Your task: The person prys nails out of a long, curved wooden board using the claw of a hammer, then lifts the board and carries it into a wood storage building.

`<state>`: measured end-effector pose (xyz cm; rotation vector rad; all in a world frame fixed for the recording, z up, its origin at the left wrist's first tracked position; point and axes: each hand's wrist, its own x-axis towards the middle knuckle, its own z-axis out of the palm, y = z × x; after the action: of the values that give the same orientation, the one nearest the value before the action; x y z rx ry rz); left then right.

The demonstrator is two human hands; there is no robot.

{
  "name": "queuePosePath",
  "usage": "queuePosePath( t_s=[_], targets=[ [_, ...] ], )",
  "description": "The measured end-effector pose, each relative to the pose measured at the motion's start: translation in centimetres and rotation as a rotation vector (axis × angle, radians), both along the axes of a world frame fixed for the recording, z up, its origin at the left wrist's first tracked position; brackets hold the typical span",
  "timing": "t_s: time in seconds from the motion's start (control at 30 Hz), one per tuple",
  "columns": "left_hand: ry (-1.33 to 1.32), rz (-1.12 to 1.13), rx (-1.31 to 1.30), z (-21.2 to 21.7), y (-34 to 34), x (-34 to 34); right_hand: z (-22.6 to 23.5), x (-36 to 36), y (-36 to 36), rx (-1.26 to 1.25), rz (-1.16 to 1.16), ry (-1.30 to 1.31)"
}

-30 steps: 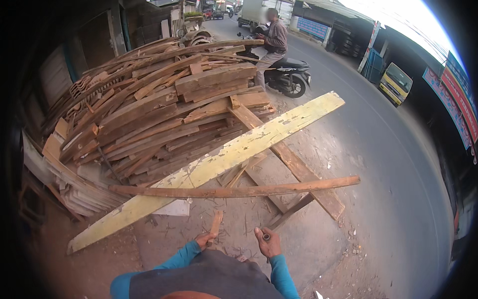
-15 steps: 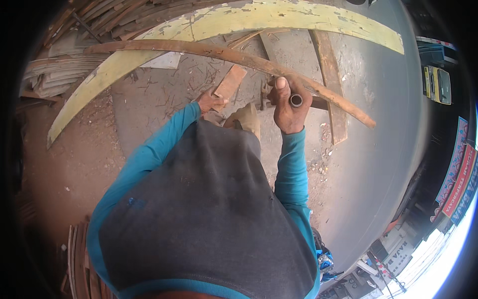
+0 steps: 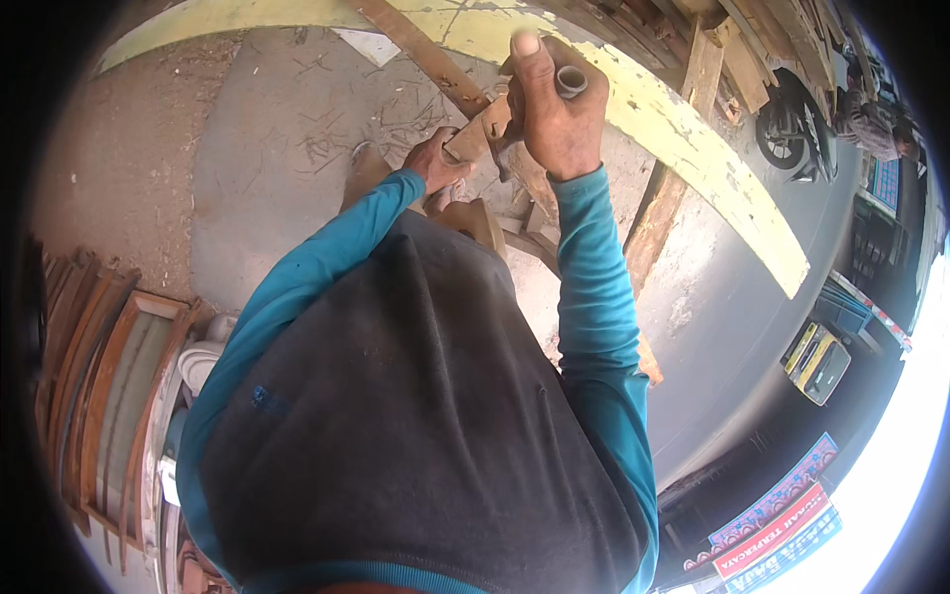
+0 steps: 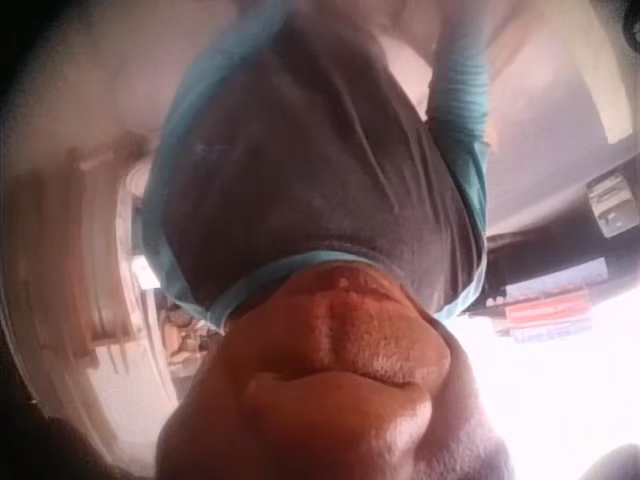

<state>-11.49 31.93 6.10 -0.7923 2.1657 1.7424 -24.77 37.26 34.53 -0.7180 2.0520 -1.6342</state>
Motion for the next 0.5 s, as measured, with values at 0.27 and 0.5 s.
queuePosePath(
  t_s=[0.27, 0.5],
  targets=[
    [0.053, 0.141, -0.249, -6.1, 5.0, -1.1, -5.1, -3.5, -8.1, 0.212, 0.238, 0.006],
    [-0.139, -0.085, -0.298, -0.1, 3.2, -3.4, -6.7, -4.3, -13.6, 0.379, 0.246, 0.096]
  ],
)
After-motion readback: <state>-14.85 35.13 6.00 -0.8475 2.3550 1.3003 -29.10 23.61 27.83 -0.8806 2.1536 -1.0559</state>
